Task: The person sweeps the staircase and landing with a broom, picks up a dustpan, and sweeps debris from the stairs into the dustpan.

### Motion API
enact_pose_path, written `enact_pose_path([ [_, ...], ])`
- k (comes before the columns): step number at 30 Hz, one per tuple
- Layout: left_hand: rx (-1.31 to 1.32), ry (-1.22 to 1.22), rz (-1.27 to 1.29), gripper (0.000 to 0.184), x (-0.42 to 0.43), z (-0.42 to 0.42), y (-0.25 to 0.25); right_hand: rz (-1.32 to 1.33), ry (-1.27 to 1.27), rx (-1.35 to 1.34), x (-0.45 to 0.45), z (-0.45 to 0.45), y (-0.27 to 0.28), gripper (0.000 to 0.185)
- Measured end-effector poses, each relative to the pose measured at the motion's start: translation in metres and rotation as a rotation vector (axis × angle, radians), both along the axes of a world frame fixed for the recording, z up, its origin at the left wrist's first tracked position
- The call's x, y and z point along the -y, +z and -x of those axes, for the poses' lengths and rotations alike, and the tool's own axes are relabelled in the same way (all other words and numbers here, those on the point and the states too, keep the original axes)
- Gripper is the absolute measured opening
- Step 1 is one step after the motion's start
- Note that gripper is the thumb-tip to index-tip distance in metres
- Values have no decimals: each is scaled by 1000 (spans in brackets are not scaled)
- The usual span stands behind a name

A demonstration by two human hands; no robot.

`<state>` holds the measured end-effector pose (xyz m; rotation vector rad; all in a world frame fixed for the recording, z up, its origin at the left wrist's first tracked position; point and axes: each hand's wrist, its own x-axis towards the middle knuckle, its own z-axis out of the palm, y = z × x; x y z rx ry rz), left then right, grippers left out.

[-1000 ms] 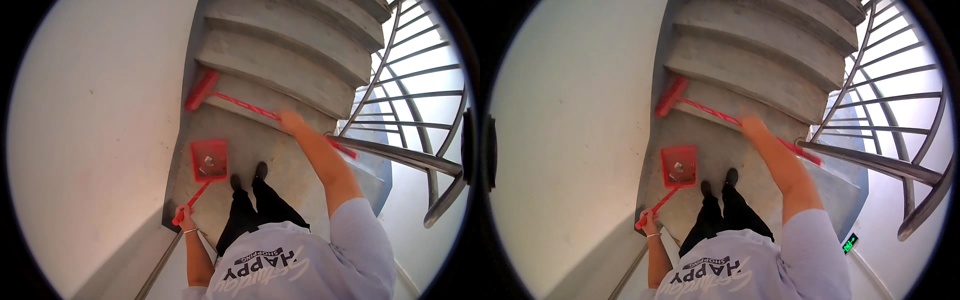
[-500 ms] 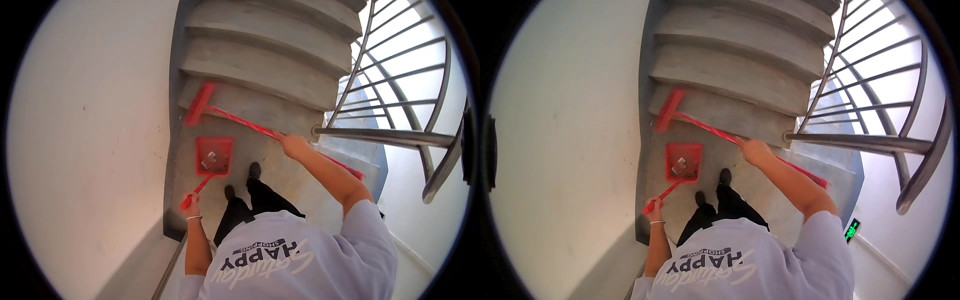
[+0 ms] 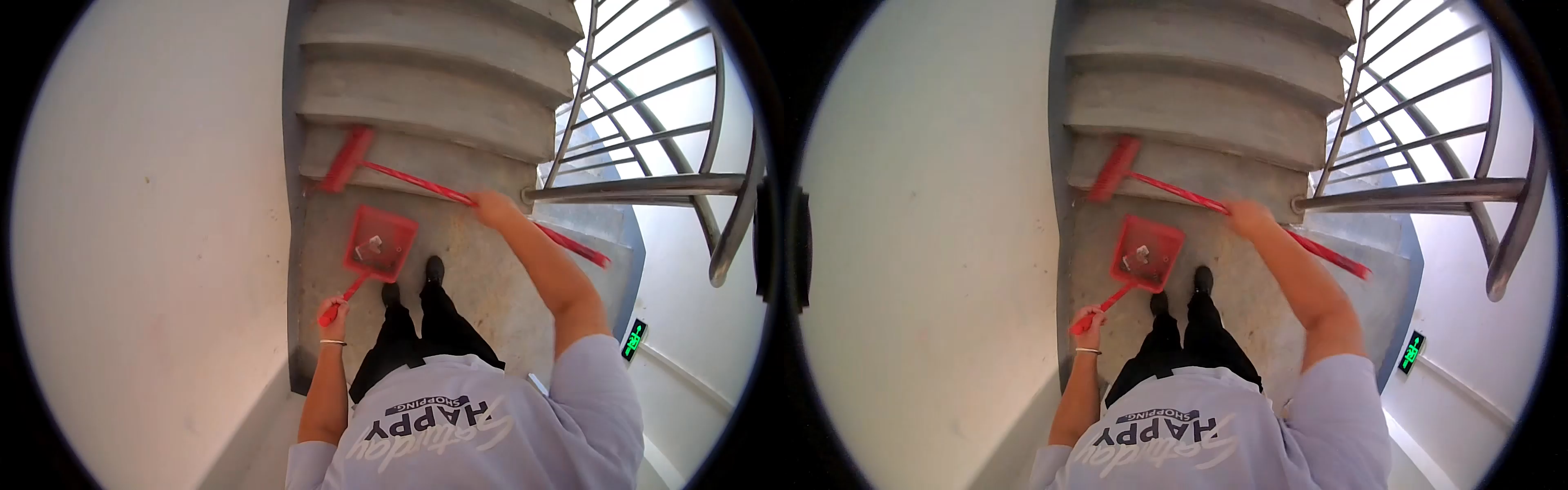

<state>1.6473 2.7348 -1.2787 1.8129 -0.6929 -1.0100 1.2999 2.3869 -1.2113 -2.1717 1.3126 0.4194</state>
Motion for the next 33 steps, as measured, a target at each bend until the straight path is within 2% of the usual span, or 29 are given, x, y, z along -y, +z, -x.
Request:
enact_pose_path([
  [3,104,-60,22,8,-7,-3,-11,12,0,-203,-28,12,94,42],
  [5,-143,54,-17,7,-1,1,9,-2,-19,-317,-48,16,127,46],
  [9,-179,60,-67,8,8,-1,5,-20,38,-338,-61,9,99,49],
  [11,-108,-27,-52,9,10,2,-3,-40,59,-288,-62,-1,72,50],
  [14,-52,-87,-67,10,21,12,1,-62,2,-283,-64,6,25,52],
  [17,-101,-112,-45,12,32,19,-7,-17,-152,-195,-76,51,11,51],
  [20,-163,-87,-51,14,38,26,-30,-13,-263,-207,-104,98,25,48],
  [25,-203,-83,-33,17,61,52,-27,-44,-364,-313,-154,150,49,49],
  [29,-256,-90,-14,19,71,52,-27,-53,-502,-332,-202,147,66,49],
  [32,-324,-97,4,21,74,53,-45,-65,-579,-334,-234,140,86,49],
  [33,-273,-116,-19,24,76,54,-49,-67,-639,-286,-245,144,82,51],
])
